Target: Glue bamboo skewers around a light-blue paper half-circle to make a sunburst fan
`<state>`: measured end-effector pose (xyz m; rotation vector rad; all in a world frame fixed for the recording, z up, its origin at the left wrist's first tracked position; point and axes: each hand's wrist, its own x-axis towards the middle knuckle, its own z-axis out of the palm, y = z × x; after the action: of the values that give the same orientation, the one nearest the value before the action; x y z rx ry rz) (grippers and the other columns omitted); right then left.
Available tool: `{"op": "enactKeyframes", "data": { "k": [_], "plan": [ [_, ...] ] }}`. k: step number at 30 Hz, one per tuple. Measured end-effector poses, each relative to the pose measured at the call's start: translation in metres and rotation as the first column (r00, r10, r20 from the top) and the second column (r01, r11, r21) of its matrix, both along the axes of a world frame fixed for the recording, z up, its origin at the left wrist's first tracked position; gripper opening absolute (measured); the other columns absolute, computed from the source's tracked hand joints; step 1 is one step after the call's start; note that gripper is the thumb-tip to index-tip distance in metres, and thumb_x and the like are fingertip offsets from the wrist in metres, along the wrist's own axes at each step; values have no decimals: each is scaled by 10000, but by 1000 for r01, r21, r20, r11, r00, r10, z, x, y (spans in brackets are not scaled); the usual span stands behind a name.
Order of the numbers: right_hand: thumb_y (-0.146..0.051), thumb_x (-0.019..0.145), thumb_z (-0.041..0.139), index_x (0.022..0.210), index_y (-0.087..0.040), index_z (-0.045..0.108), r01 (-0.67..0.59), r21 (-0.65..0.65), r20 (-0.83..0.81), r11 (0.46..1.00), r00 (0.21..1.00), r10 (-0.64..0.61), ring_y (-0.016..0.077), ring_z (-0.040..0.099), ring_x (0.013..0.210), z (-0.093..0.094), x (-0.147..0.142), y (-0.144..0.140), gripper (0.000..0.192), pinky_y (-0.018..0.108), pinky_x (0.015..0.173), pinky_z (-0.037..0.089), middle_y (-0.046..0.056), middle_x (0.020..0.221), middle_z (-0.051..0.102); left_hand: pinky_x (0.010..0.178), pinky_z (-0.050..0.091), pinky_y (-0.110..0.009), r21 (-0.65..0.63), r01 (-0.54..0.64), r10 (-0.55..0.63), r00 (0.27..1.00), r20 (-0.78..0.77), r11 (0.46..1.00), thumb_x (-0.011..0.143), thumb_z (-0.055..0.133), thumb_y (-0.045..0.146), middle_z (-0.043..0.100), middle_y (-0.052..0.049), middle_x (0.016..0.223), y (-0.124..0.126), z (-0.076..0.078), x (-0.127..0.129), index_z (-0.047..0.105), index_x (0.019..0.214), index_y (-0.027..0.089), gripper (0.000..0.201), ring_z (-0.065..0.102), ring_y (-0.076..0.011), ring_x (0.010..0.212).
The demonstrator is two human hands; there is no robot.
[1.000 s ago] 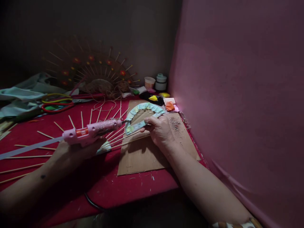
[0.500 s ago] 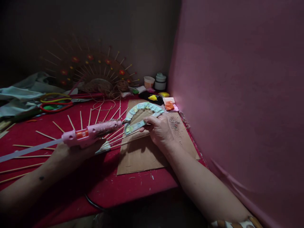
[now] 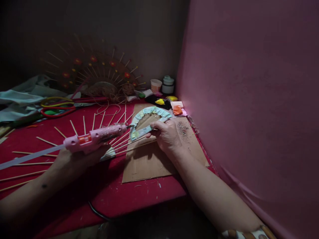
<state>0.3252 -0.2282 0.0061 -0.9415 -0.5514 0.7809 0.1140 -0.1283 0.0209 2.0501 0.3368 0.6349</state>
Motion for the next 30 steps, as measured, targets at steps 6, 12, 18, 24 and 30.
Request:
{"op": "enactKeyframes", "data": {
  "k": [6, 12, 18, 24, 30],
  "plan": [
    [-167, 578, 634, 570, -182, 560, -16, -9, -2, 1000, 1000, 16, 99, 497, 445, -1, -2, -1, 75, 254, 426, 437, -39, 539, 492, 1181, 367, -327, 5, 8, -7, 999, -36, 1000, 906, 619, 287, 574, -23, 1433, -1, -2, -1, 603, 1331, 257, 426, 469, -252, 1376],
    [-186, 590, 640, 604, -186, 567, -12, -25, 18, 1000, 1000, 13, 101, 504, 466, -3, 0, 1, 75, 263, 453, 453, -33, 562, 505, 1185, 363, -372, 7, 30, -30, 999, -45, 1000, 909, 612, 288, 574, -33, 1431, -2, -3, -1, 607, 1323, 255, 416, 478, -258, 1369],
    [-215, 635, 628, 565, -183, 583, -37, -67, 112, 997, 993, 44, 118, 522, 447, -2, 1, -2, 89, 274, 467, 455, -2, 512, 549, 1182, 377, -358, -1, -10, 10, 1000, -29, 1000, 910, 612, 314, 586, -12, 1419, -1, -1, -1, 606, 1329, 278, 421, 494, -268, 1355],
    [-202, 656, 645, 590, -193, 584, -66, -53, 110, 996, 991, 72, 115, 523, 449, -3, 0, -3, 91, 267, 469, 440, -16, 532, 559, 1193, 354, -439, -13, -56, 55, 996, -72, 998, 895, 619, 350, 558, -29, 1446, -1, -2, 0, 621, 1318, 272, 430, 463, -313, 1375],
    [-178, 652, 638, 580, -185, 586, -101, -37, 72, 994, 992, 103, 118, 525, 449, -4, 0, -2, 89, 263, 466, 442, -18, 522, 551, 1194, 361, -412, -11, 36, -37, 997, -69, 999, 902, 613, 318, 565, -22, 1440, -1, 2, 0, 603, 1337, 276, 437, 474, -298, 1369]
  ]
}}
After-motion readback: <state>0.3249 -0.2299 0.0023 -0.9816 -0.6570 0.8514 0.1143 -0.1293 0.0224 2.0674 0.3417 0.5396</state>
